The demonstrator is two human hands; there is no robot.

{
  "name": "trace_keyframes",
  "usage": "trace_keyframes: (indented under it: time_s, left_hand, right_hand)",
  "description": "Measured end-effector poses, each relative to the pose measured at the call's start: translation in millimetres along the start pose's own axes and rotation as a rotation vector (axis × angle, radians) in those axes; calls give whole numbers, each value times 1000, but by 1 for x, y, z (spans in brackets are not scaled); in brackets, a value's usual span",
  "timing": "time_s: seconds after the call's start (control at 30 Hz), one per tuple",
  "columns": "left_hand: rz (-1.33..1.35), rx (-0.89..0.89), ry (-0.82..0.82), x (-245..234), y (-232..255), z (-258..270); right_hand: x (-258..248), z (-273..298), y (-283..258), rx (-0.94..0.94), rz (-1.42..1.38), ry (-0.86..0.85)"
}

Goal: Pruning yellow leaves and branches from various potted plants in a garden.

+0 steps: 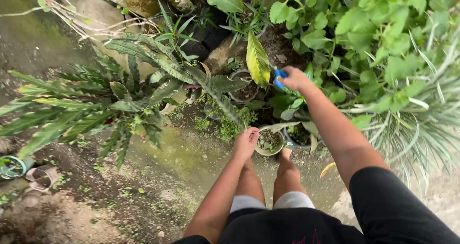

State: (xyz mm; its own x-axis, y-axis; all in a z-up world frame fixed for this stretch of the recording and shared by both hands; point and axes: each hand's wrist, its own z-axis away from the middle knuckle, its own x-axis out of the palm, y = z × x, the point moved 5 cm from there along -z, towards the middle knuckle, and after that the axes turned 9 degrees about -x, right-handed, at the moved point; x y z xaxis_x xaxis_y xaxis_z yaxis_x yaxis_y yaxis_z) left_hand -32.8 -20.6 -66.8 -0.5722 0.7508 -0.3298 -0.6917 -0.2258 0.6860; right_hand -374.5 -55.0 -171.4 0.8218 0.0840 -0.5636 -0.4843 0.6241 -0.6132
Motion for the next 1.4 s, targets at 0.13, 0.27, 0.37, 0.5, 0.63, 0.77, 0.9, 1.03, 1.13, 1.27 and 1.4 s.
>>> trace_keyframes:
  time_s: [0.13, 0.27, 0.37, 0.5, 0.63, 0.77, 0.9, 1.03, 1.13, 1.27, 1.4]
  left_hand:
    - [44, 74, 103, 13, 5, -37]
    - [43, 78, 94, 15, 16, -108]
    - [-9, 124, 170, 19, 7, -188]
    - [55, -33, 231, 30, -46, -304]
    - [-1, -140, 260, 24, -59, -354]
    - [364, -172, 177, 39, -111, -404]
    - [575, -221, 124, 49, -143, -427]
    - [469, -185, 164, 44, -122, -407]
    - [66, -193, 281, 31, -92, -382]
    - [-258, -160, 352, 26, -78, -368]
    - [-321, -184, 341, 25, -79, -367]
  right_hand:
    - [-15, -82, 16, -7, 96, -11]
    - [-7, -139, 24, 16, 71, -56]
    - [4, -169, 32, 43, 19, -108]
    - [25, -177, 30, 28, 27, -220]
    - [42, -170, 31, 45, -68, -284]
    - [44, -162, 27, 72, -265, -304]
    - [37, -163, 29, 126, -322, -313]
    - [34, -172, 33, 124, -338, -270]
    - [36, -185, 31, 135, -341, -226]
    - [49, -207, 30, 90, -239, -174]
    - [66, -224, 23, 6, -91, -134]
